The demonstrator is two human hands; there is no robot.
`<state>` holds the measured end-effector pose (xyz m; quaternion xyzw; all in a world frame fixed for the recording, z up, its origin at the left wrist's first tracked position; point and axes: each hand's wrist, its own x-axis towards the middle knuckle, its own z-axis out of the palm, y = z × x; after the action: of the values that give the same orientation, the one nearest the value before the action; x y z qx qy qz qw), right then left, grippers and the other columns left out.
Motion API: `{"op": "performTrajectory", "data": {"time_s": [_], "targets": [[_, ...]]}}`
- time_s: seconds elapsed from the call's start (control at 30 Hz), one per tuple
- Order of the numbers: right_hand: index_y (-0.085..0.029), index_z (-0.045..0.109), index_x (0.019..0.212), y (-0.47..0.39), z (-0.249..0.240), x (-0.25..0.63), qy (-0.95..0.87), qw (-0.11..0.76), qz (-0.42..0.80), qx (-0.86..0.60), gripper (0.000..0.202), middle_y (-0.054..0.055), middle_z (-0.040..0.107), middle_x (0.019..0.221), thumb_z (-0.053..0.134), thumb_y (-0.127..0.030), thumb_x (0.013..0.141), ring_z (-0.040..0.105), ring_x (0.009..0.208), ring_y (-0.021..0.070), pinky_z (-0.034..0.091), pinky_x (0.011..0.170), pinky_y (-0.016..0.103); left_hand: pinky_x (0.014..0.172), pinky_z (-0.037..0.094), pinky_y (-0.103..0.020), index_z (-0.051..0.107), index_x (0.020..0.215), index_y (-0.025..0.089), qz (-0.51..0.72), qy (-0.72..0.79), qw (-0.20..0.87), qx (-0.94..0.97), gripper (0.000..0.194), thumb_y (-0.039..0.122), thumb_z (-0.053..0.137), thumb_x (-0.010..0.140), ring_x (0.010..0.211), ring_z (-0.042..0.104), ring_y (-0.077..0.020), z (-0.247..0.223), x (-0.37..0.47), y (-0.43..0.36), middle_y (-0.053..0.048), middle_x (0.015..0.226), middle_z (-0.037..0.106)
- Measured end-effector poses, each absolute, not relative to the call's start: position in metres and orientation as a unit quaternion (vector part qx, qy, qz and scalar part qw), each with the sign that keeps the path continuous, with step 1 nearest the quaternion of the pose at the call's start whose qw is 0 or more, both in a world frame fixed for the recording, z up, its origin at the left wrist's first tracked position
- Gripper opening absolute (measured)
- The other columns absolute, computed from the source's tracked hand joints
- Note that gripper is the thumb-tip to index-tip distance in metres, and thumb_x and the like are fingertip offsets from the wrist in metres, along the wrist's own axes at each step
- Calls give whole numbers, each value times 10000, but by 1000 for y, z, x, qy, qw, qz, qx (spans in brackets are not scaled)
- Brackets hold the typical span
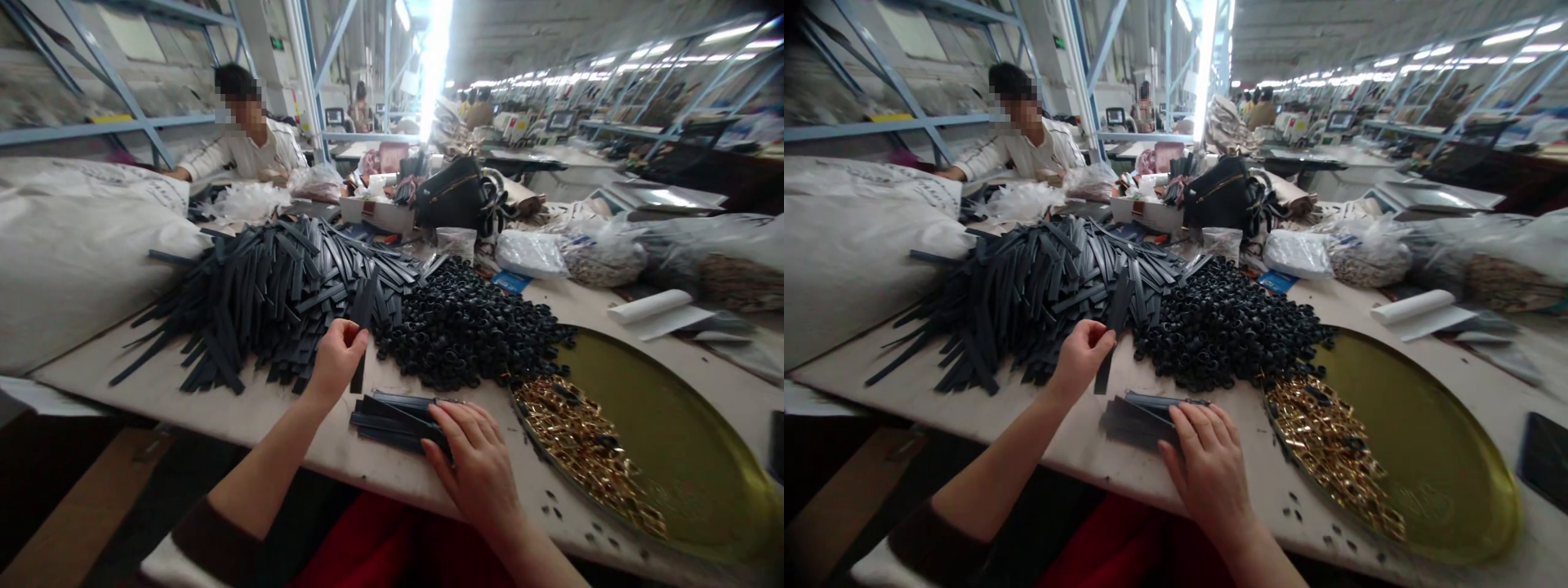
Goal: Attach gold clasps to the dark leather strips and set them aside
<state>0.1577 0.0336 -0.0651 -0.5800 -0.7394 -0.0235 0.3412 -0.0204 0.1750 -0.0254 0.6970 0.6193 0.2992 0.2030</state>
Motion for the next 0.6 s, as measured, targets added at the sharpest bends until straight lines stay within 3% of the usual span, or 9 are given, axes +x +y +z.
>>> {"op": "performTrajectory", "data": {"time_s": [0.13, 0.23, 0.37, 0.5, 0.6], "targets": [[-191, 456, 1146, 8, -41, 153, -612, 463, 250, -591, 365, 57, 619, 853, 422, -408, 854, 568, 699, 164, 462, 640, 300, 628, 494, -256, 511, 846, 150, 454, 461, 557, 521, 233, 376, 519, 790, 712, 597, -142, 2, 2, 91, -19, 784, 599], [-197, 491, 881, -12, -29, 157, -471, 524, 441, -556, 292, -38, 487, 574, 388, -470, 857, 429, 485, 95, 363, 475, 216, 693, 484, -249, 503, 726, 160, 436, 407, 656, 463, 181, 304, 611, 739, 740, 590, -125, 8, 8, 32, -8, 841, 609], [-194, 443, 698, -42, -23, 176, -379, 498, 594, -506, 326, -88, 345, 470, 523, -501, 773, 281, 421, 59, 226, 413, 192, 705, 464, -241, 515, 655, 145, 295, 327, 786, 435, 197, 250, 680, 678, 773, 596, -143, 6, -3, -11, -47, 896, 647], [-184, 462, 687, -62, -29, 183, -418, 424, 616, -515, 326, -83, 368, 493, 564, -488, 743, 299, 429, 52, 234, 414, 183, 626, 468, -240, 551, 927, 143, 126, 313, 863, 376, 245, 350, 535, 798, 712, 625, -144, -2, -6, -27, -84, 871, 663], [-184, 503, 773, -53, -38, 193, -522, 363, 533, -559, 307, -46, 484, 570, 424, -476, 828, 424, 474, 77, 336, 455, 191, 476, 402, -167, 527, 923, 125, 85, 347, 841, 407, 238, 335, 504, 813, 502, 572, -85, -8, 4, -33, -45, 683, 653]]}}
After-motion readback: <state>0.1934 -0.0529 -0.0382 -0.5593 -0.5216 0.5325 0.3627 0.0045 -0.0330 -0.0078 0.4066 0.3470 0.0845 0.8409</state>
